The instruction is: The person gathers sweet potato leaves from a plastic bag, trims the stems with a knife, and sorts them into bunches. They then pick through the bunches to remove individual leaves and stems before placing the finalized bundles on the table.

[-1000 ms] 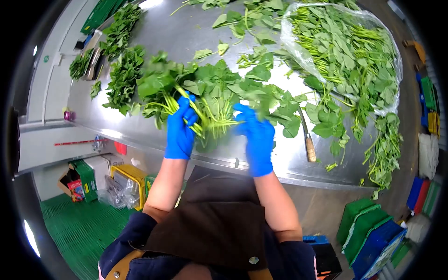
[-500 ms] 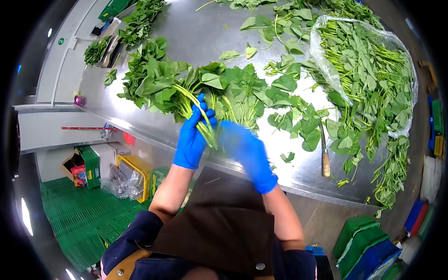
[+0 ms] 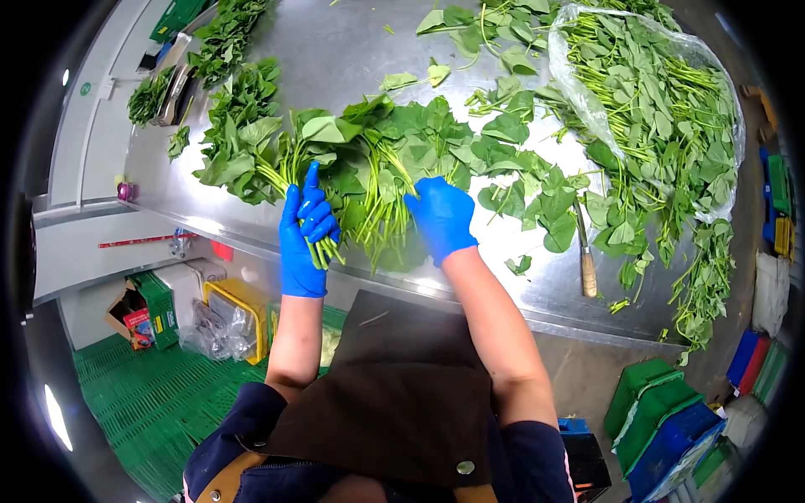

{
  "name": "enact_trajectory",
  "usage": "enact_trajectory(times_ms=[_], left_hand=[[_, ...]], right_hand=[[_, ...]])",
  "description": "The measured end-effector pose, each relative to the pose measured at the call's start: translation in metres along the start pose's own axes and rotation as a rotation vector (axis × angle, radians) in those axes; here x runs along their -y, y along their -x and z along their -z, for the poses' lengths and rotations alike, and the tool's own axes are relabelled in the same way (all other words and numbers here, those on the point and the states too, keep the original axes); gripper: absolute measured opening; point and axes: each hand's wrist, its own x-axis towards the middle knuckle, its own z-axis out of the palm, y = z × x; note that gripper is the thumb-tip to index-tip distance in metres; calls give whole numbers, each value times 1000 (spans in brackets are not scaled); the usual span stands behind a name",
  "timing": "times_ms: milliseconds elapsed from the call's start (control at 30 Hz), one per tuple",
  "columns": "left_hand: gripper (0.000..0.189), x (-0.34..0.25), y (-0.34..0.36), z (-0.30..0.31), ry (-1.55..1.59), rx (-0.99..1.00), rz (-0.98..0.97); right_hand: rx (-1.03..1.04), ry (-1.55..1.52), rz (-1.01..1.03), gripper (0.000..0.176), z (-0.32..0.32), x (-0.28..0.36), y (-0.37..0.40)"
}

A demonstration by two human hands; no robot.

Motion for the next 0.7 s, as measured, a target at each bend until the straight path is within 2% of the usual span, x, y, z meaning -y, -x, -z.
enact_trajectory(times_ms=[33, 133, 167, 200, 267, 300, 367, 400, 433, 467, 500, 533, 700], left_hand=[[39, 2, 1, -5, -31, -37, -14], [32, -2, 3, -7, -205, -133, -57], [27, -2, 2, -8, -200, -98, -57], [27, 2, 0, -8, -183, -126, -64], [26, 16, -4, -9, -149, -184, -63], [25, 25, -6, -11, -217, -174, -47], [24, 43, -9, -24, -327, -337, -31], [24, 49, -11, -31, -387, -413, -24], [24, 52, -11, -24, -361, -296, -9], [26, 59, -13, -25, -384, -289, -13], [29, 63, -14, -25, -406, -286, -17], [31, 67, -15, -26, -429, -283, -19], [36, 88, -18, -40, -470, -236, 9]], right_hand=[[12, -18, -17, 23, 0, -4, -3], [-104, -410, -168, 21, 43, 6, 6], [-160, -588, -196, 20, 47, -2, 11], [-127, -721, -297, 20, 52, -9, 14], [-14, -845, -410, 19, 69, -17, 20], [-38, -883, -409, 18, 76, -18, 23], [-79, -965, -406, 16, 86, -19, 32], [-180, -997, -396, 15, 94, -18, 36], [-280, -1026, -383, 15, 104, -17, 39], [-385, -1053, -372, 15, 113, -22, 44], [-328, -928, -452, 13, 118, -30, 42], [-205, -1024, -491, 12, 119, -41, 41], [-145, -1144, -429, 15, 140, -41, 56]])
